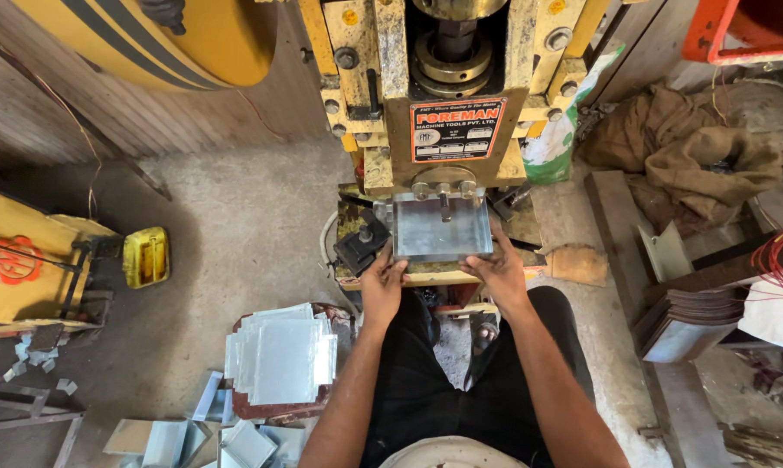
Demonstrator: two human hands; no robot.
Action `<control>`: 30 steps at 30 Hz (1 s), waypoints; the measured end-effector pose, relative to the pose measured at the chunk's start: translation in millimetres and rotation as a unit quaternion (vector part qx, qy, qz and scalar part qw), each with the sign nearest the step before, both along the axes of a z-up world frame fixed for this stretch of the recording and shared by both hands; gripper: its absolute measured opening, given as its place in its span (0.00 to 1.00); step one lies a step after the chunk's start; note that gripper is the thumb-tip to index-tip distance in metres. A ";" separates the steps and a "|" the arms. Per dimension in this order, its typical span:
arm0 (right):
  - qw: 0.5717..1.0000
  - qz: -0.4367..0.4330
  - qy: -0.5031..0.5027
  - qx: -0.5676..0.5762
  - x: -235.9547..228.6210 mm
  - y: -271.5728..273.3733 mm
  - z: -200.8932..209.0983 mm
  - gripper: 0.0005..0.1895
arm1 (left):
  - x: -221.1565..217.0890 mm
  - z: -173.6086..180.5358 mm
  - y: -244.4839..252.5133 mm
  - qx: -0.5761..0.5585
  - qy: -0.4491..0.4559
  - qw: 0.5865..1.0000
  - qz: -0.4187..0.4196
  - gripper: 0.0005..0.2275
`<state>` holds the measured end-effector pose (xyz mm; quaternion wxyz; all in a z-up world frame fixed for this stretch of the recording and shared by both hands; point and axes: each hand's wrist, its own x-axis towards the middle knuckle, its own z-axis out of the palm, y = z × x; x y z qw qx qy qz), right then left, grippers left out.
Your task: The person sits on the floor and repeatedly places flat metal sheets into a hydraulic press machine. They operate the press to shape the metal, then remove the finished pieces and place them into a pile on the floor.
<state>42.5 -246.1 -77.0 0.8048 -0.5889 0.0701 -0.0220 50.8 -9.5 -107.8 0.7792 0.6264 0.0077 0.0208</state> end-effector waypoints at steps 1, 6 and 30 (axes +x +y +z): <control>1.000 0.004 -0.001 -0.002 0.3 -0.6 1.1 0.42 | 1.9 -3.8 0.3 0.004 0.006 1.000 0.002 0.24; 1.000 0.005 -0.002 -0.008 -0.5 1.6 8.9 0.41 | 4.4 -9.0 1.8 0.003 0.010 1.000 0.003 0.25; 1.000 -0.013 -0.006 0.004 7.4 4.3 46.3 0.33 | -3.2 92.2 8.9 0.065 -0.015 0.994 -0.082 0.36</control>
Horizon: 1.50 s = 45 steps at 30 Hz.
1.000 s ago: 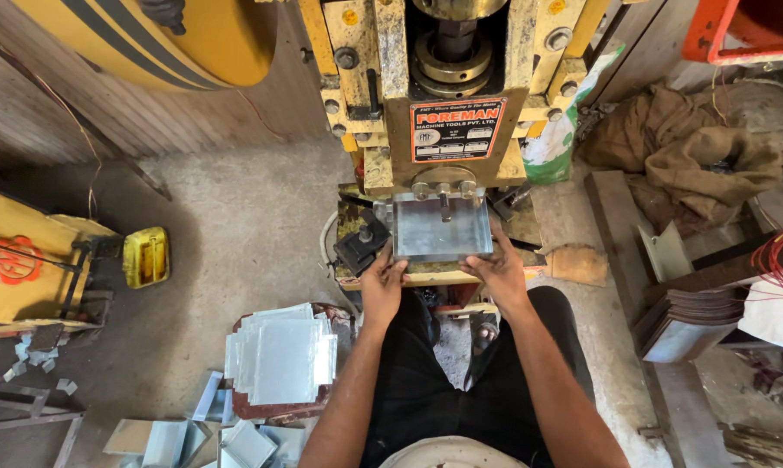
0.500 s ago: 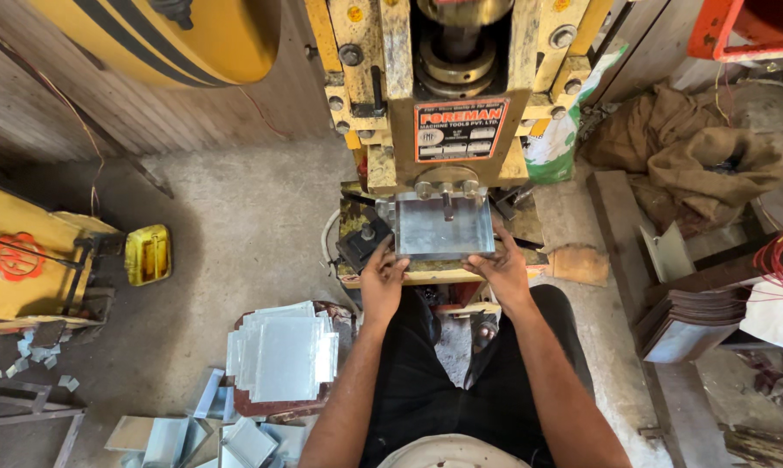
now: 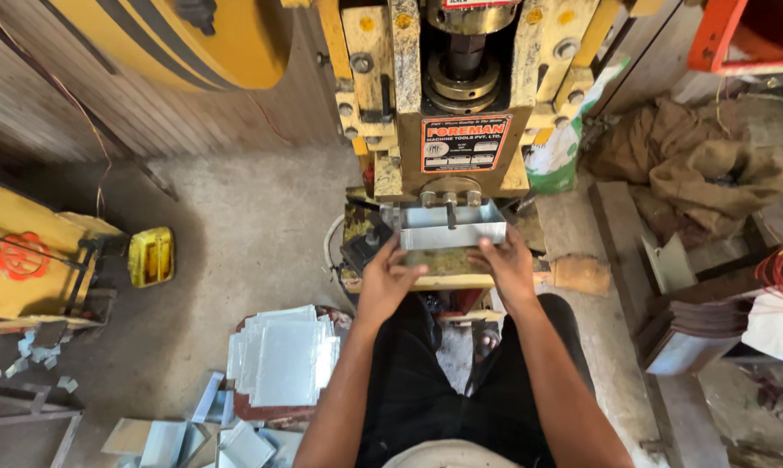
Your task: The person sits on the floor and repeatedly places flat metal sheets into a hydraulic press machine. They operate the press to shape the metal, then remove the finished pieces and place them into a pile on the floor.
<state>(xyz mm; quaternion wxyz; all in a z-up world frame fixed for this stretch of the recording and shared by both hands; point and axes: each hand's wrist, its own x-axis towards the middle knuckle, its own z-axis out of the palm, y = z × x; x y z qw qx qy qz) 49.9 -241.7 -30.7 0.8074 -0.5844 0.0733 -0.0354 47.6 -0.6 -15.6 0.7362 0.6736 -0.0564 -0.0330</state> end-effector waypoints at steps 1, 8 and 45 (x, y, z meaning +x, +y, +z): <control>0.998 0.004 -0.014 0.057 -2.1 -6.4 -3.0 0.29 | -7.2 2.3 3.8 -0.024 -0.019 0.999 -0.010 0.36; 0.980 0.031 0.127 0.150 -44.1 -9.6 -56.7 0.36 | -51.6 -78.2 26.3 -0.086 0.120 0.989 0.010 0.20; 0.775 0.600 0.016 -0.199 -105.0 223.2 -77.1 0.22 | -311.8 -261.9 267.3 -0.416 0.231 0.753 0.454 0.31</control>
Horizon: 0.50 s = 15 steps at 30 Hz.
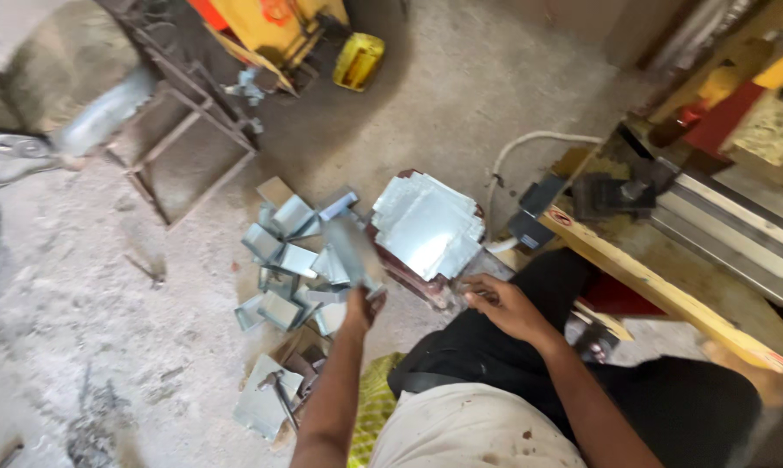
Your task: The person sits on the floor and repeatedly places flat metal sheets into a hydraulic press machine. They operate the press to shape the metal, then remove the finished pieces and place them into a pile on the floor.
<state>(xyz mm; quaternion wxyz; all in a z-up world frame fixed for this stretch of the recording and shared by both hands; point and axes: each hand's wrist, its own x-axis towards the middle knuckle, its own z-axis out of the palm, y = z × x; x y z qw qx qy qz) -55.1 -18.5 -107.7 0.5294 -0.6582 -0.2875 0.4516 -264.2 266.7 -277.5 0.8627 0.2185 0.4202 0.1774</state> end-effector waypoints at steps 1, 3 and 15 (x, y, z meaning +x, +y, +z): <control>1.000 -0.007 0.015 0.000 0.4 -8.5 -6.2 0.22 | -0.4 -0.3 5.7 0.006 0.002 1.000 0.000 0.33; 0.999 -0.035 0.024 -0.010 5.5 -23.6 -16.3 0.21 | 13.0 -2.8 18.2 0.077 0.066 0.993 -0.054 0.35; 0.980 -0.192 0.054 -0.020 13.6 -84.3 -21.4 0.19 | 117.3 -55.3 -46.7 0.144 0.266 0.949 -0.088 0.23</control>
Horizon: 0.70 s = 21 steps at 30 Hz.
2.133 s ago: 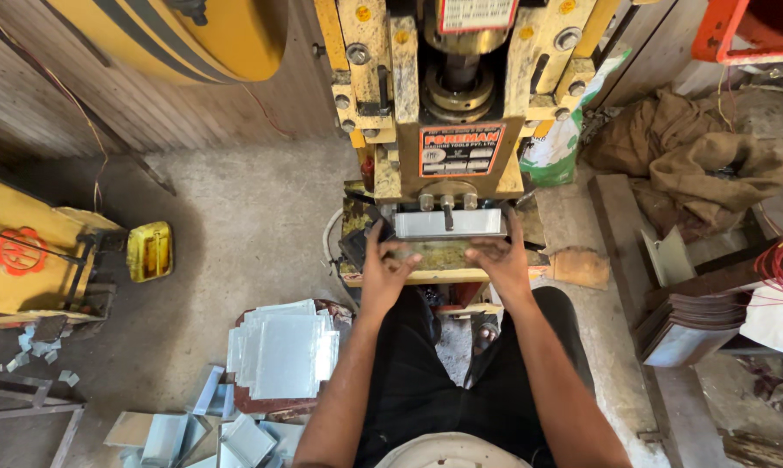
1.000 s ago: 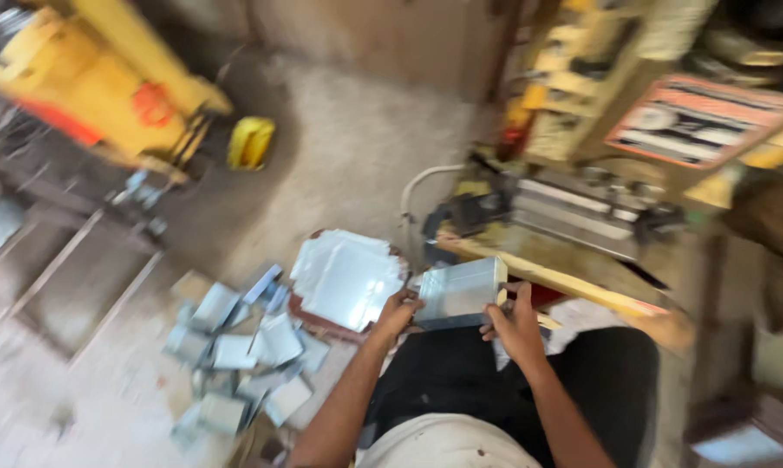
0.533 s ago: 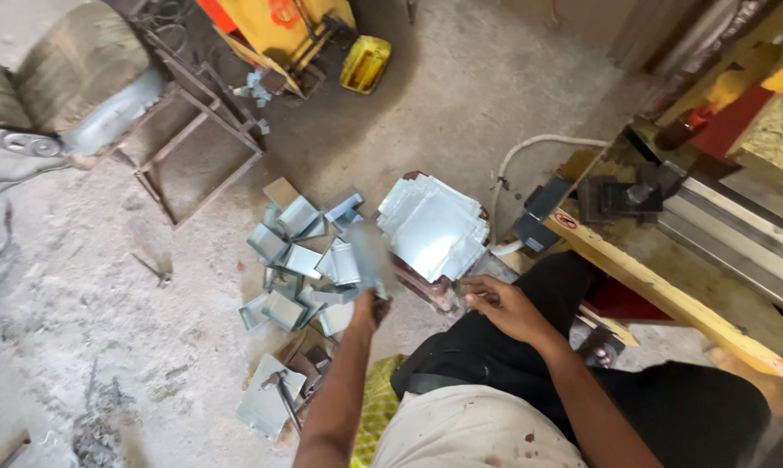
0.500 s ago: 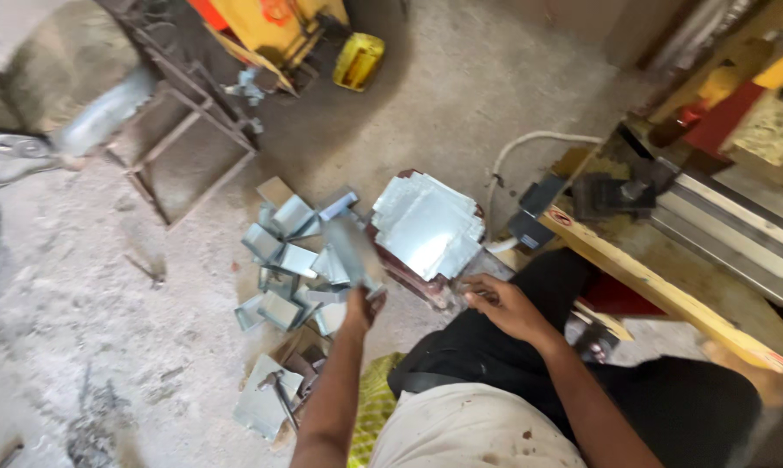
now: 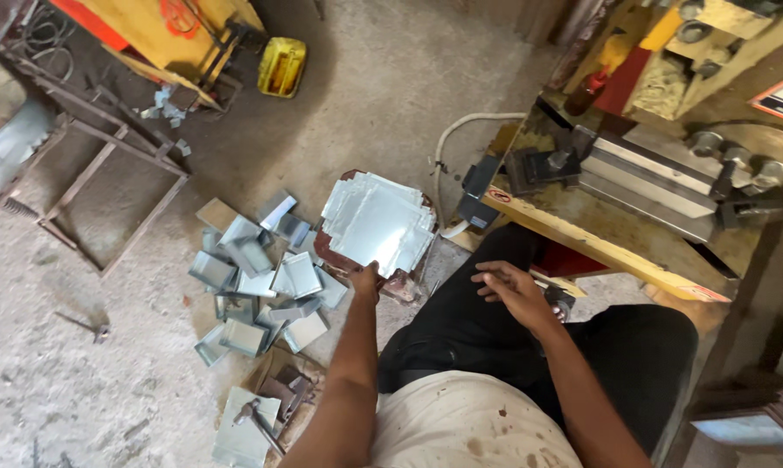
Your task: The person sits on the floor and repeatedly places flat metal sheets into a hydraulic press machine. They operate the press to shape the metal, then remove the finished pieces and place them into a pile on the floor.
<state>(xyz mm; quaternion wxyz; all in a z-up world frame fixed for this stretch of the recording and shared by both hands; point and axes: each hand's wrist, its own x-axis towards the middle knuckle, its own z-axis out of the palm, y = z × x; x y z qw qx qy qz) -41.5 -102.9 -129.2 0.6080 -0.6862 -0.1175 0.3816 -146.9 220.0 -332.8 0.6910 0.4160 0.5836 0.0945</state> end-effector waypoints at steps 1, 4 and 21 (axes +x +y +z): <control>1.000 -0.008 0.008 -0.001 -1.2 -5.0 1.7 0.19 | 3.3 -0.8 -5.5 0.013 -0.039 0.998 0.043 0.21; 0.999 -0.031 0.018 -0.010 -1.7 -15.2 6.4 0.18 | 6.9 3.4 -13.0 0.056 -0.155 0.980 0.108 0.19; 0.971 -0.177 0.117 0.109 11.4 -71.4 17.7 0.35 | 22.6 247.9 -49.0 0.743 -0.220 0.542 -0.325 0.17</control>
